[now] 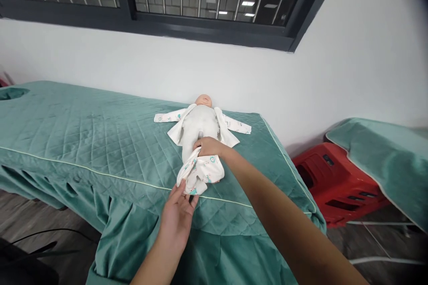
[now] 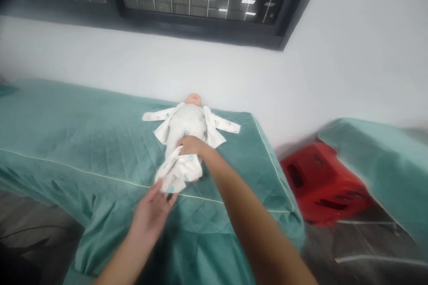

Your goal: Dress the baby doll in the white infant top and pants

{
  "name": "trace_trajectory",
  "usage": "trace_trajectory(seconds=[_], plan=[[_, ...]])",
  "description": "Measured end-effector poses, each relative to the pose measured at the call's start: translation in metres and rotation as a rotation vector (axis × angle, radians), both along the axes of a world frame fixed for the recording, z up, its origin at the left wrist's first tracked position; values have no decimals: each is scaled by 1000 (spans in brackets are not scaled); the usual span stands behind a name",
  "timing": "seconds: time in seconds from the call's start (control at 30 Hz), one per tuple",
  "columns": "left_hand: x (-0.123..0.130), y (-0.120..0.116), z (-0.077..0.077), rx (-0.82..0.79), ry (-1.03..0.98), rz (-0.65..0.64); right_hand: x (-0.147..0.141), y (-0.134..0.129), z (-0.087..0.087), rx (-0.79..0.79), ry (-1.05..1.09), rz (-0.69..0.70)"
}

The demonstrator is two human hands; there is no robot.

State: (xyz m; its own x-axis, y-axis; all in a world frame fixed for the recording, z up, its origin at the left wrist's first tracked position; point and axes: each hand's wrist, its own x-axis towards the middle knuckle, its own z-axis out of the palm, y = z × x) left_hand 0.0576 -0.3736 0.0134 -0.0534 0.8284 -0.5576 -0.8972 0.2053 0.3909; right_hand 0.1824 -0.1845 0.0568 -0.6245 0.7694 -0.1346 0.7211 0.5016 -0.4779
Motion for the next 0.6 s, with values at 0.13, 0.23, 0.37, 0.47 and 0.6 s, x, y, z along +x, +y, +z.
trace_trajectory(seconds=[0.13, 0.23, 0.37, 0.47, 0.6], plan=[[-4, -2, -19, 51, 249, -12, -1, -1, 2, -5, -42, 12], [-12, 3, -32, 140, 521, -31, -1, -4, 5, -15, -65, 20], [-24, 15, -43, 196, 826, -84, 1, -6, 8, -33, -68, 41], [-31, 23, -41, 147, 1063, -192, 2, -5, 8, -48, -55, 59], [-35, 25, -30, 176, 1176, -293, 2, -4, 6, -60, -22, 74]])
